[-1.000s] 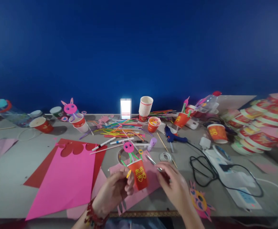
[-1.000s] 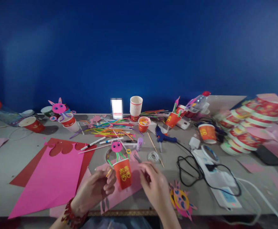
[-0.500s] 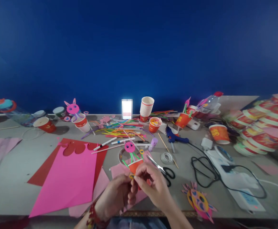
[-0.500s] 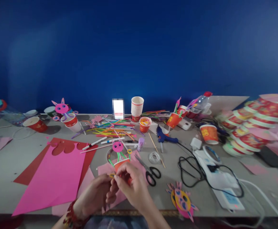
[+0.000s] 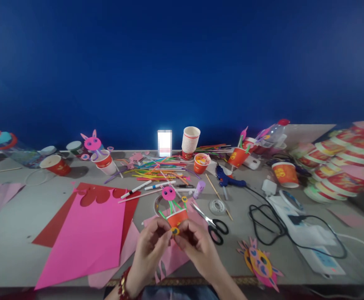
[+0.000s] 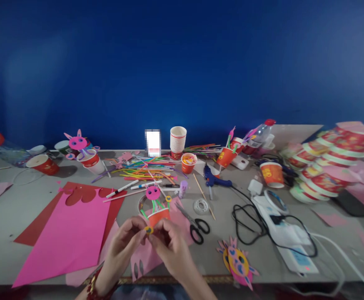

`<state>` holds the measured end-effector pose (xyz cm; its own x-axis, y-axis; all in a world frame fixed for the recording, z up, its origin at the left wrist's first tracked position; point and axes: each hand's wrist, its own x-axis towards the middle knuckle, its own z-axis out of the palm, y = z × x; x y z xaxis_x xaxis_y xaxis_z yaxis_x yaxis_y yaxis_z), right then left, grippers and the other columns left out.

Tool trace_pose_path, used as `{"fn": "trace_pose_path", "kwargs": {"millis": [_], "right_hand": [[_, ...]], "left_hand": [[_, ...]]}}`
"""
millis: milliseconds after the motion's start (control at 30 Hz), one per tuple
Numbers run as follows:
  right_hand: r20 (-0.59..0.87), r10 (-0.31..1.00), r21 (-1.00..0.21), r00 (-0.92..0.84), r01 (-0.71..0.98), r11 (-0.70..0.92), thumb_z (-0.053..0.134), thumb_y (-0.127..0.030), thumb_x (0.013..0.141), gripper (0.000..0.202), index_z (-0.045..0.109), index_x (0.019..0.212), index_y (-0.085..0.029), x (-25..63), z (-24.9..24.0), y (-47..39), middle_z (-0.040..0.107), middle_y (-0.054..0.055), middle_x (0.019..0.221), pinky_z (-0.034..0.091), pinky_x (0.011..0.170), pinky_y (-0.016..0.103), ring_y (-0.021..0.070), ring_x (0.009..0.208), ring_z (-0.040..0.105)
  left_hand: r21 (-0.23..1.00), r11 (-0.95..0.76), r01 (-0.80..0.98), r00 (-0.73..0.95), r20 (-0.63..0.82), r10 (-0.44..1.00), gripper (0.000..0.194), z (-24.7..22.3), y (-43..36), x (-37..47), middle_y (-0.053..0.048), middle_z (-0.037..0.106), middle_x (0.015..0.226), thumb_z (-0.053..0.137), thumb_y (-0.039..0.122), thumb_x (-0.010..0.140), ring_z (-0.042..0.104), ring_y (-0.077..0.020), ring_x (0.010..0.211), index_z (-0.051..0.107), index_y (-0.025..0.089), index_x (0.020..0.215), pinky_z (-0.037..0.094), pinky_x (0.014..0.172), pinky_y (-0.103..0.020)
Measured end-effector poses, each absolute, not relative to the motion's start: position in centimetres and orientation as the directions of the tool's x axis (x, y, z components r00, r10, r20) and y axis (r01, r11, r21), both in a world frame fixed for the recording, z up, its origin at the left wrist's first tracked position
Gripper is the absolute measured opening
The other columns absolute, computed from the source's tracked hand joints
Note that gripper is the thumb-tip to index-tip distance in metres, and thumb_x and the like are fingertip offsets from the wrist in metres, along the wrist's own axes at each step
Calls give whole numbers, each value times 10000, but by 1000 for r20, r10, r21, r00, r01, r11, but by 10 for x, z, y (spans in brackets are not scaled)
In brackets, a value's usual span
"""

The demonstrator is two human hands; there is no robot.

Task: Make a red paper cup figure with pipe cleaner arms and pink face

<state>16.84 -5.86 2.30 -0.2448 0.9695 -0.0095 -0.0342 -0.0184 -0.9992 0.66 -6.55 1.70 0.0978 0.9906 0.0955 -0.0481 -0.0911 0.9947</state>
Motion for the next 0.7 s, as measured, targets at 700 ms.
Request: {"fn": "trace_pose_path", "kwargs": {"millis": [700], "right_hand": [[-47,998,-992,44,-120,-42,739,-486,801,335,619,738,-180,188,-8,-36,557,-15,678,399,629,248,143,653,497]], "left_hand": [[799,-152,582,37,161,986,455,-26,-52,-9,-50,688,915,576,434,922,677,-212,743,434,213,1293,558,657,-335]]}}
